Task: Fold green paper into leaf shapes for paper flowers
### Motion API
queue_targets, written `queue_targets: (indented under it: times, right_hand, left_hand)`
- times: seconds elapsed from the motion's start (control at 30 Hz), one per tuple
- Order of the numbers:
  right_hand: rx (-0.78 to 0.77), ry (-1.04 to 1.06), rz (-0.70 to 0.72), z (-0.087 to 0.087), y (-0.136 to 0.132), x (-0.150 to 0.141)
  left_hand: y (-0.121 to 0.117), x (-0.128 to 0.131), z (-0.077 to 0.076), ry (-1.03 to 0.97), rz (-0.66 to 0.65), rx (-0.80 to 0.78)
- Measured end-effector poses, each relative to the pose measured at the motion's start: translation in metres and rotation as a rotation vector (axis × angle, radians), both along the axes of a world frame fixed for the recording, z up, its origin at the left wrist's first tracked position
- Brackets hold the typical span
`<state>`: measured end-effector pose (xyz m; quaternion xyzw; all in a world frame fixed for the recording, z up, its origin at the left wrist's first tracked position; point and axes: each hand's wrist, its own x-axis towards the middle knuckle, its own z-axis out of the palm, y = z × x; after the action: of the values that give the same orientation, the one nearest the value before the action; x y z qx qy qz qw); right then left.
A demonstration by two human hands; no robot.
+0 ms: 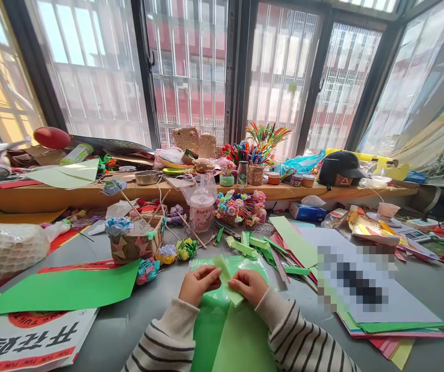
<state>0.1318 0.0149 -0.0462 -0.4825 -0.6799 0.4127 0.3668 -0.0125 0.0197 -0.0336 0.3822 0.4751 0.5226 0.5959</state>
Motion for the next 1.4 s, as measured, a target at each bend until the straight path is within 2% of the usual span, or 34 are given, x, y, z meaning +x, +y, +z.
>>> queue_targets:
  times: [0.13, 0.27, 0.37, 0.63, 0.83, 1.03, 1.23, 1.4]
  right_hand:
    - [-0.042, 0.11, 0.01, 0.0013, 0.0017, 0.0018]
    - [-0.008, 0.255, -0.017, 0.003, 0.0054, 0.005]
    - [-0.007, 0.309, -0.012, 0.0031, 0.0062, 0.0047]
    - [0.034, 0.284, -0.079, 0.0032, 0.0027, 0.0005]
    - [0.115, 0.17, -0.124, 0.0058, 0.0009, 0.0004]
    - [0.188, 0.039, -0.126, 0.006, 0.0016, 0.0024]
    - [0.107, 0.061, -0.062, 0.0075, 0.0033, 0.0064]
    - [0.135, -0.022, -0.046, 0.008, 0.0033, 0.0083]
  left_hand:
    - [-0.0004, -0.0011, -0.0022, 0.094, -0.129, -0.013]
    - [-0.0051, 0.0019, -0.003, 0.179, -0.304, 0.005]
    - [-0.0068, 0.0027, -0.0023, 0.19, -0.353, 0.019]
    - [-0.0036, 0.0019, 0.0003, 0.17, -0.27, 0.013]
    - [-0.0059, 0.0025, 0.0002, 0.197, -0.313, 0.014]
    - [-0.0066, 0.0048, -0.0005, 0.23, -0.31, 0.038]
    - [-0.0059, 0.0023, 0.0015, 0.266, -0.186, 0.119]
    - [-0.0062, 0.0036, 0.0032, 0.274, -0.172, 0.156]
